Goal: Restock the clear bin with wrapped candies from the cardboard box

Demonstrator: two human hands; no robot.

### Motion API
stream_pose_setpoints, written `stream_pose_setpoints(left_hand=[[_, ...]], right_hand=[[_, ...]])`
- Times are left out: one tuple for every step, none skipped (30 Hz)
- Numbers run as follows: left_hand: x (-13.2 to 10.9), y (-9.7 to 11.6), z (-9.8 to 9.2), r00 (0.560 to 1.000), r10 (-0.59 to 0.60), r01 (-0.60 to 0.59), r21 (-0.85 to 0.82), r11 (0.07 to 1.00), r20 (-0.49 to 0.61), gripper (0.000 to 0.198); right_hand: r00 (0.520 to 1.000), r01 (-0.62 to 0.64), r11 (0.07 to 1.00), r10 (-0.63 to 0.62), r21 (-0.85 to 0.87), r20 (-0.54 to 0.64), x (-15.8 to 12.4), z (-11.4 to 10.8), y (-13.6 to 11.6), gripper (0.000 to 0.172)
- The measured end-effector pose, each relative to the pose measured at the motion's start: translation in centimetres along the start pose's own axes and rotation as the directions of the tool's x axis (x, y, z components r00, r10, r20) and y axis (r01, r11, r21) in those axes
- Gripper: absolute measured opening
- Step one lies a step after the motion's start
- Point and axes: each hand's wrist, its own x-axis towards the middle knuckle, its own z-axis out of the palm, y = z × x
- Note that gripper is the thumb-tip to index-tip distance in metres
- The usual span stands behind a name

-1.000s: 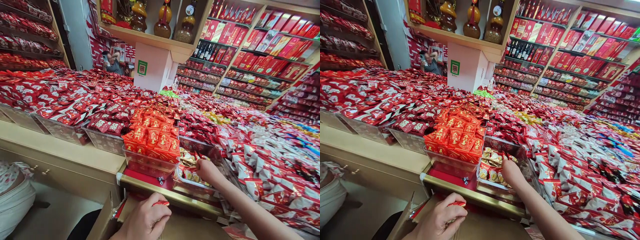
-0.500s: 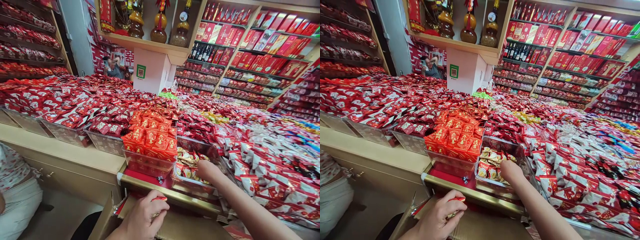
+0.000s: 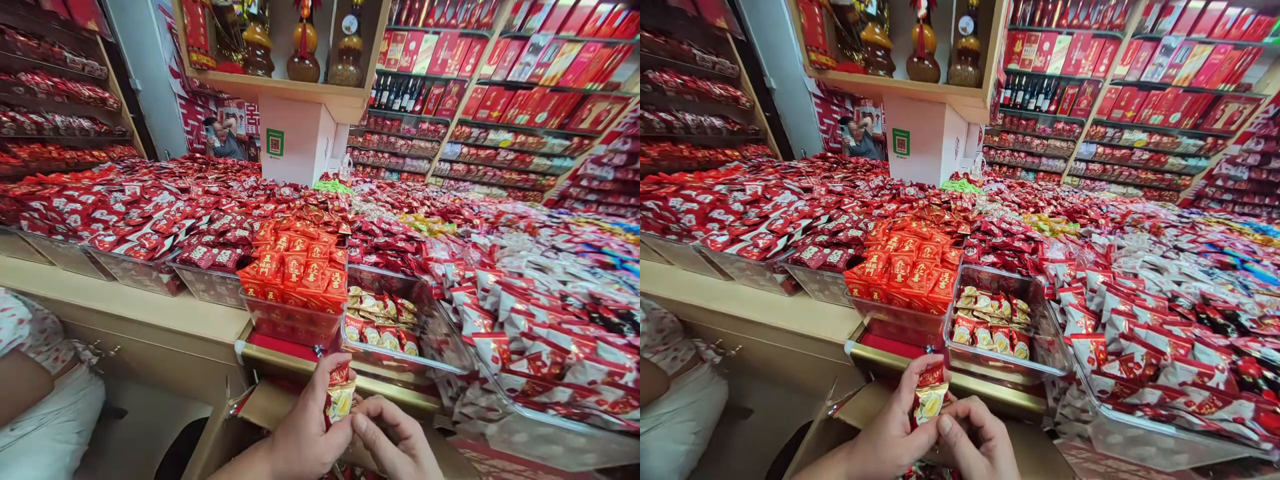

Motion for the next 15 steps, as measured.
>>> stream_pose_setpoints(left_hand=[[0.1,0.4,0.3,1.0,-0.014,0.015,-0.049,0.999,0.021,0.054],[0.1,0.7,0.4,0.999,-0.021,0.025,-0.098,0.995,0.042,0.054],[0.1,1.0,0.5,0.998,-0.03,0.038,-0.151,0.988,0.059,0.054],[0.1,1.2,0.6,0.997,-0.045,0.058,-0.208,0.976,0.068,0.054],[0.2,1.4,0.6,0.995,-0.065,0.081,-0.264,0.961,0.07,0.053],[0.2,1.6,0.6,0.994,-0.085,0.101,-0.313,0.944,0.065,0.052],[0.3,1.7,0.6,0.993,-0.106,0.117,-0.361,0.925,0.049,0.049],[0.3,1.8,0.6,0.992,-0.127,0.125,-0.409,0.904,0.023,0.044],[0.4,1.9,0.7,0.99,-0.144,0.122,-0.458,0.881,-0.012,0.039],[0.4,1.9,0.8,0.986,-0.159,0.115,-0.51,0.852,-0.044,0.034],[0.5,2.0,1.1,0.982,-0.176,0.11,-0.562,0.82,-0.065,0.03],[0.4,1.9,1.3,0.978,-0.192,0.108,-0.603,0.791,-0.076,0.027],[0.4,1.9,1.5,0.976,-0.201,0.107,-0.628,0.771,-0.08,0.025],[0.3,1.9,1.7,0.976,-0.204,0.106,-0.639,0.762,-0.081,0.024],[0.2,1.8,1.9,0.976,-0.204,0.105,-0.641,0.76,-0.082,0.023]], right_hand=[[1.0,0.003,1.0,-0.003,-0.006,-0.009,0.0,-0.3,-0.5,0.027],[1.0,0.006,1.0,-0.006,-0.005,-0.027,-0.1,-0.6,-0.9,0.028],[0.999,0.005,1.0,-0.004,0.005,-0.051,-0.2,-0.8,-1.2,0.029],[0.998,-0.001,1.0,0.002,0.022,-0.062,-0.3,-0.8,-1.3,0.028],[0.997,-0.006,0.999,0.009,0.045,-0.074,-0.4,-0.7,-1.4,0.028],[0.996,-0.013,0.997,0.019,0.071,-0.09,-0.6,-0.6,-1.3,0.027],[0.994,-0.019,0.995,0.029,0.098,-0.103,-0.7,-0.4,-1.1,0.026],[0.992,-0.02,0.992,0.036,0.128,-0.121,-0.8,-0.1,-0.9,0.026],[0.989,-0.017,0.987,0.04,0.161,-0.141,-0.9,0.2,-0.7,0.028],[0.987,-0.015,0.98,0.047,0.199,-0.156,-0.9,0.5,-0.6,0.03],[0.985,-0.017,0.971,0.057,0.238,-0.164,-1.0,0.8,-0.4,0.032],[0.985,-0.022,0.962,0.068,0.273,-0.158,-1.0,1.1,-0.2,0.034],[0.986,-0.027,0.953,0.076,0.302,-0.151,-1.0,1.3,-0.1,0.037],[0.985,-0.03,0.946,0.083,0.322,-0.153,-1.1,1.5,0.1,0.038],[0.982,-0.031,0.943,0.09,0.332,-0.164,-1.1,1.5,0.2,0.039]])
